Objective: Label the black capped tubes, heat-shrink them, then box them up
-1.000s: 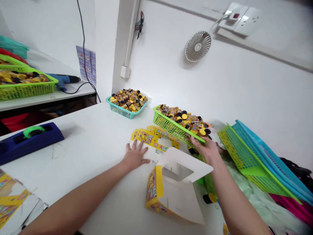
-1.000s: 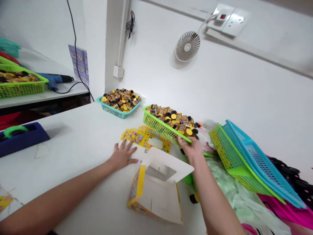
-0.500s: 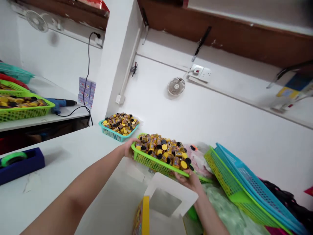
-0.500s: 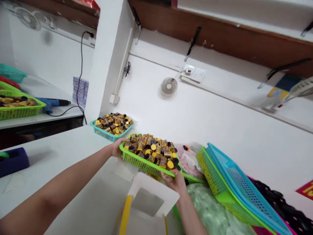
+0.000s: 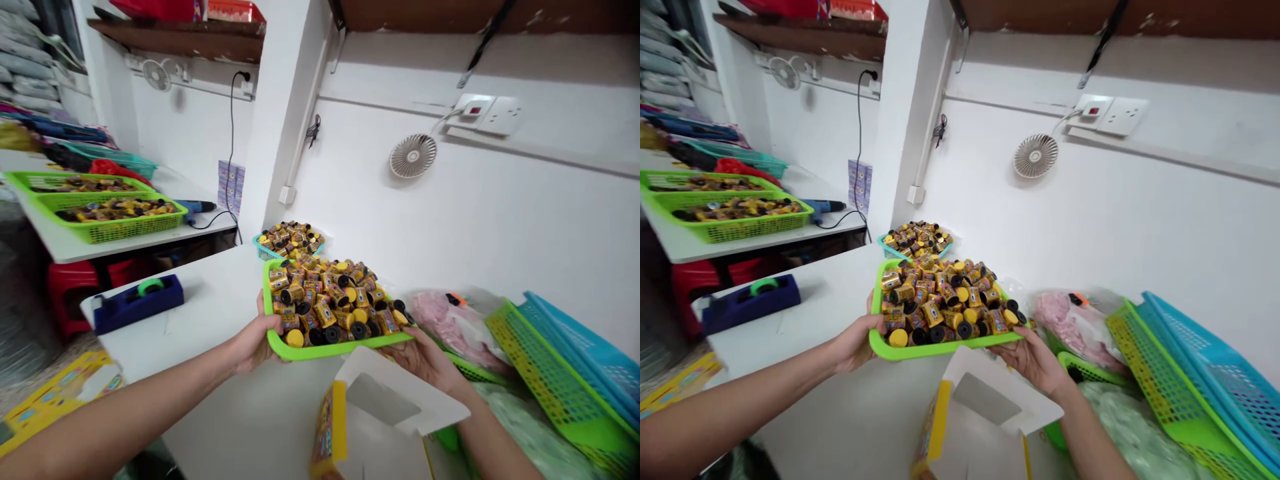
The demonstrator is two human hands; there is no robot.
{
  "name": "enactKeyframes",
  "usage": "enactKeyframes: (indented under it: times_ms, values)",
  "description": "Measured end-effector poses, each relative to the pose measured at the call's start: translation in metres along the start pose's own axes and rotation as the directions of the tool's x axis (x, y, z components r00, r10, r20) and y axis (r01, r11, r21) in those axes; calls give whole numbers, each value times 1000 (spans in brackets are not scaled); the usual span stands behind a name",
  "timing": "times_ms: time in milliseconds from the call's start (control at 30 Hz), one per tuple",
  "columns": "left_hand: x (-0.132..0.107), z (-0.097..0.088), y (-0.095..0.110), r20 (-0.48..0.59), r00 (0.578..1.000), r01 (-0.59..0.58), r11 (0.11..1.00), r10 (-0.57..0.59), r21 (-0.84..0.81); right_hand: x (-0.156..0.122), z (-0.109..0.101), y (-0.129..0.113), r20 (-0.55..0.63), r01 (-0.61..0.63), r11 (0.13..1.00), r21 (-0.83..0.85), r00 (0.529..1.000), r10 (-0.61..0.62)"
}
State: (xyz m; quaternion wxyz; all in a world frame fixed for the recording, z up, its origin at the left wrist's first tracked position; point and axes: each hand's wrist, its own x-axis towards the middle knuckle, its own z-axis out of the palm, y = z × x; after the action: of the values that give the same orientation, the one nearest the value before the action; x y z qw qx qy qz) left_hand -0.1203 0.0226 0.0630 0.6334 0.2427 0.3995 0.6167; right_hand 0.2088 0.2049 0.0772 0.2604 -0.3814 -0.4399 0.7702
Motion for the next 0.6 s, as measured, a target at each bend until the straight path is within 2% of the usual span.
enactKeyframes:
  times_ms: [100,167,200,300,433,533,600]
  values:
    - [-44,-14,-10,-149,989,-37,990,16,-135,2,23,-3,161,-196,979,-62,966,204]
    - [-69,-25,-16,-270,959,-134,979,89,-156,5,36,-1,224,-205,976,-69,951,215]
    - [-81,-30,-18,-325,938,-175,973,119,-150,6,41,0,213,-185,981,-65,957,195]
    - [-116,-45,-24,-474,867,-235,964,152,-121,2,43,1,61,-107,993,-46,992,110]
    - [-165,-59,-30,-654,749,-236,965,104,-117,-21,14,1,-104,-55,998,6,993,56]
    - [-194,-62,-32,-710,700,-212,971,73,-109,-44,-17,14,-292,54,998,30,956,-43]
    - [-205,-61,-37,-714,697,-214,969,62,-124,-59,-31,31,-399,122,993,6,910,-109]
